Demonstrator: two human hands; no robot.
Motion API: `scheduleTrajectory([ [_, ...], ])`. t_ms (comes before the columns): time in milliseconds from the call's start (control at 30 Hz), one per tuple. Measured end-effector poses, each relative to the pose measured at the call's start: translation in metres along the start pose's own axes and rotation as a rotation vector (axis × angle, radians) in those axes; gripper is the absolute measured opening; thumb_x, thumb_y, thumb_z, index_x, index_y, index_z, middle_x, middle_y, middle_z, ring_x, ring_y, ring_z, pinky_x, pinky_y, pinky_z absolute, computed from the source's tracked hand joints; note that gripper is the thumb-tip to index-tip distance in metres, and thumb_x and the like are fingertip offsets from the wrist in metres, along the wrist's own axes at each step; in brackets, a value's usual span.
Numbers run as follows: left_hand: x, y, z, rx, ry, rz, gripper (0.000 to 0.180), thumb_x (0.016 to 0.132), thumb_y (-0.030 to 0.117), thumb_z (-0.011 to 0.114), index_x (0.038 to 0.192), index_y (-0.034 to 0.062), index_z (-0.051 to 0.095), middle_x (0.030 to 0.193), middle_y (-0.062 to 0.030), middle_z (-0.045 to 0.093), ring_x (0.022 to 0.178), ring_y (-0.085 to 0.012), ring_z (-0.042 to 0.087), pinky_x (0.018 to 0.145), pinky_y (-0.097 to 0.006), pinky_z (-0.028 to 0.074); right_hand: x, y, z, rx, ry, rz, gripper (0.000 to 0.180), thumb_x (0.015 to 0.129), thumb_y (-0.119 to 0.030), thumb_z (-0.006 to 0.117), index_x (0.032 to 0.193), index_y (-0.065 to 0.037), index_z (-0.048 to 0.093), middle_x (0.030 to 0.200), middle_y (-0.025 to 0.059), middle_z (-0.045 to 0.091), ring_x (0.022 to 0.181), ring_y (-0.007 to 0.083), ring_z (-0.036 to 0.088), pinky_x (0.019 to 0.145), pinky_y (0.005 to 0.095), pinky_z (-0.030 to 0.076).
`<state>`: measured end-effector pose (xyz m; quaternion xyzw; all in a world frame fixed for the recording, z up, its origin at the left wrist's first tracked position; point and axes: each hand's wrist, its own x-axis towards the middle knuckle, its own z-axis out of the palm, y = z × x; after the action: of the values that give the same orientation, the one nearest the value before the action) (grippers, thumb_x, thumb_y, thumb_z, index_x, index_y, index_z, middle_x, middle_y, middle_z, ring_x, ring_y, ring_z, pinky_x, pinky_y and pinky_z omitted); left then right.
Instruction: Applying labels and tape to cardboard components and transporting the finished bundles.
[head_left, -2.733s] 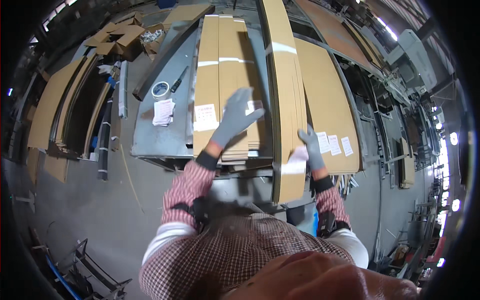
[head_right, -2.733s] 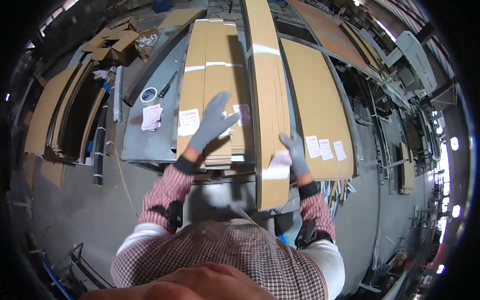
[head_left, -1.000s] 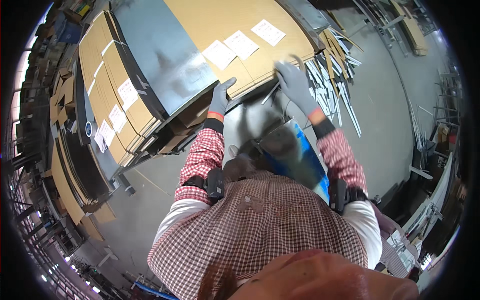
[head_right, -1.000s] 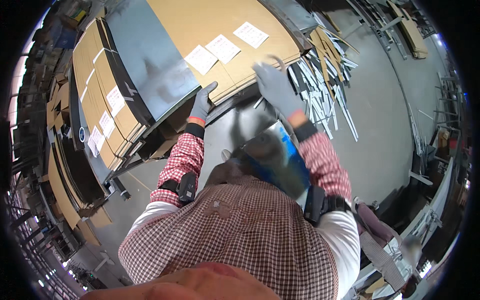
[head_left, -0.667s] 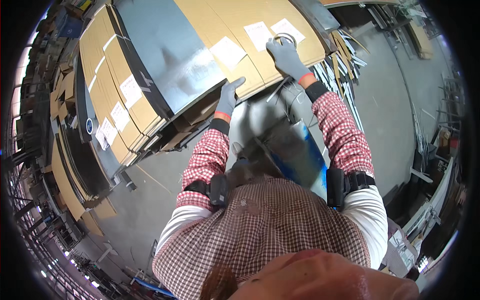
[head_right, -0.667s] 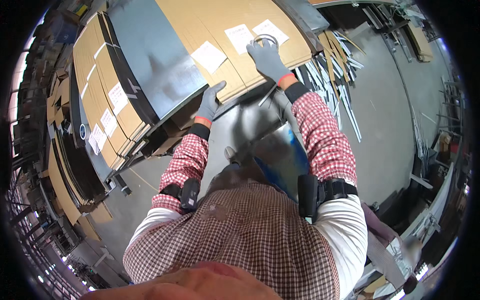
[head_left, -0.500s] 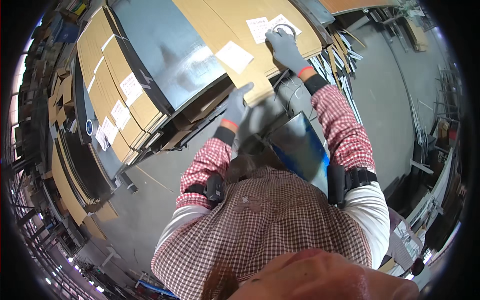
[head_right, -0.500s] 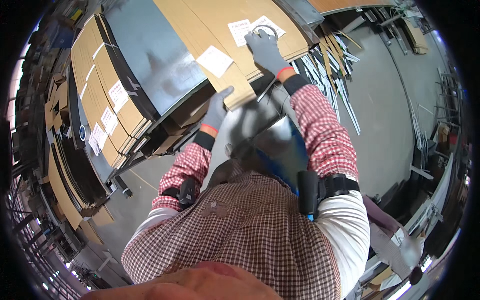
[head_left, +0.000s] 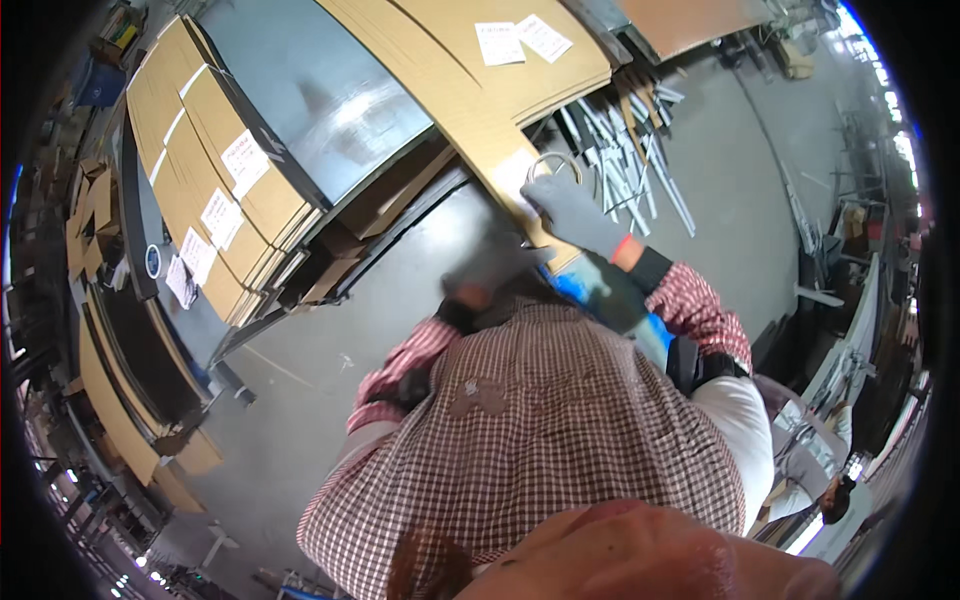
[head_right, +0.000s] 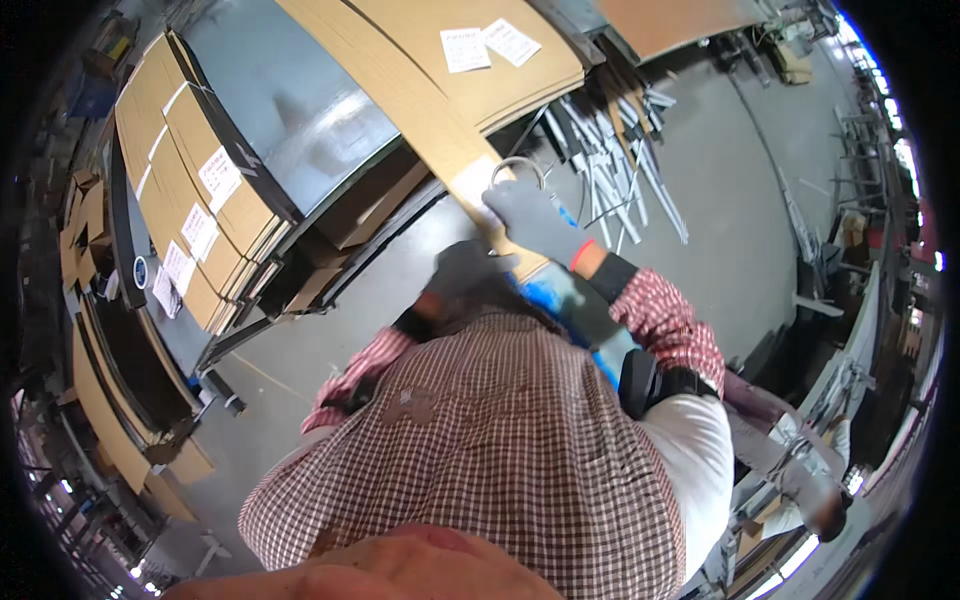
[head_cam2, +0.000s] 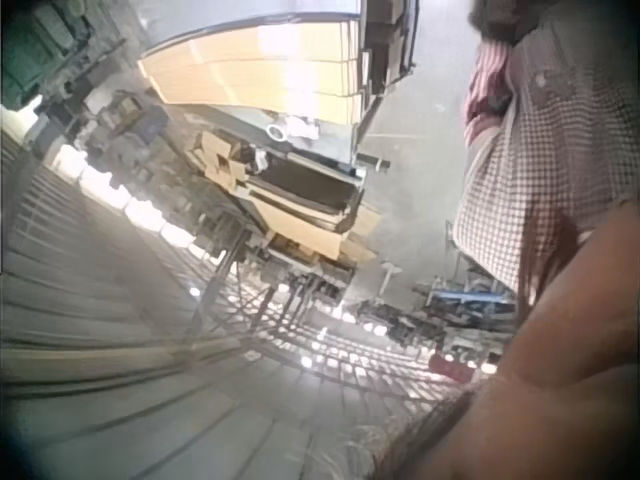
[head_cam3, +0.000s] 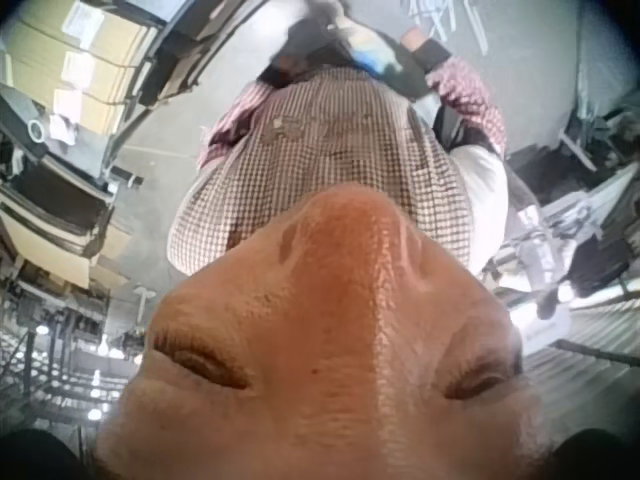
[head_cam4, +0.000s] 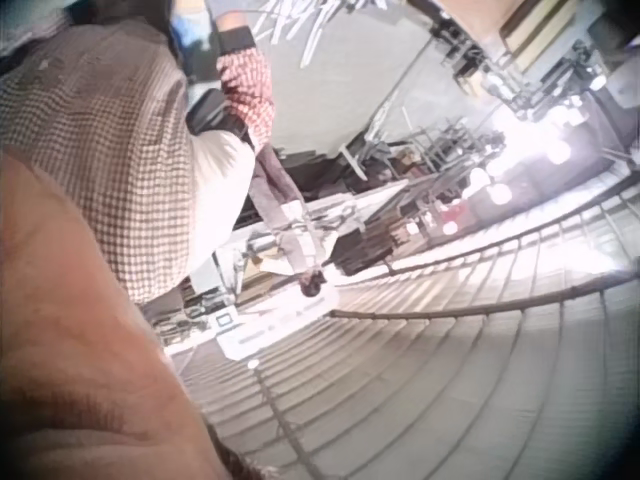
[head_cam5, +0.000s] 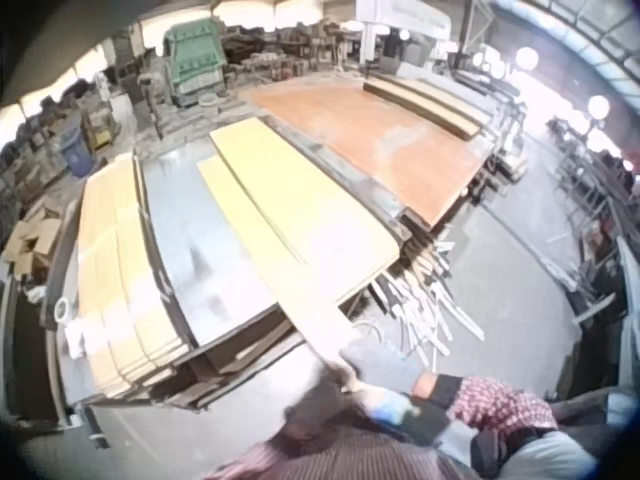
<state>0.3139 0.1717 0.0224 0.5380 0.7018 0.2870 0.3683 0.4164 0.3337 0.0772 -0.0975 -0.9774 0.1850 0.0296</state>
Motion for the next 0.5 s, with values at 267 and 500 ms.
scheduleTrajectory([
  [267,-0.031,0.068,-0.088,-0.281,0.217,-0.012,0.056,0.077,0.010,0.063,0.128,-0.0041,0.044,0.078,-0.0047,0.061,0.065,-0.0166,0.058,0.059,-0.029,0.047,0.016,-0.030,-0.054,0.754,-0.346,-0.332,0.031,0.083,-0.013,0.052,0.111,-0.001,0.059,0.099,0.0171,0.060,0.088,0.0314,0.058,0.079,0.0368,0.046],
  [500,0.000,-0.029,-0.057,-0.768,0.285,-0.233,0.054,0.077,0.005,0.062,0.129,-0.0020,0.048,0.063,-0.0003,0.053,0.056,-0.0101,0.051,0.049,-0.023,0.039,0.045,0.124,-0.034,0.136,-0.504,0.107,0.033,0.073,-0.019,0.059,0.102,-0.003,0.066,0.077,0.0191,0.064,0.068,0.0324,0.061,0.064,0.0398,0.048],
])
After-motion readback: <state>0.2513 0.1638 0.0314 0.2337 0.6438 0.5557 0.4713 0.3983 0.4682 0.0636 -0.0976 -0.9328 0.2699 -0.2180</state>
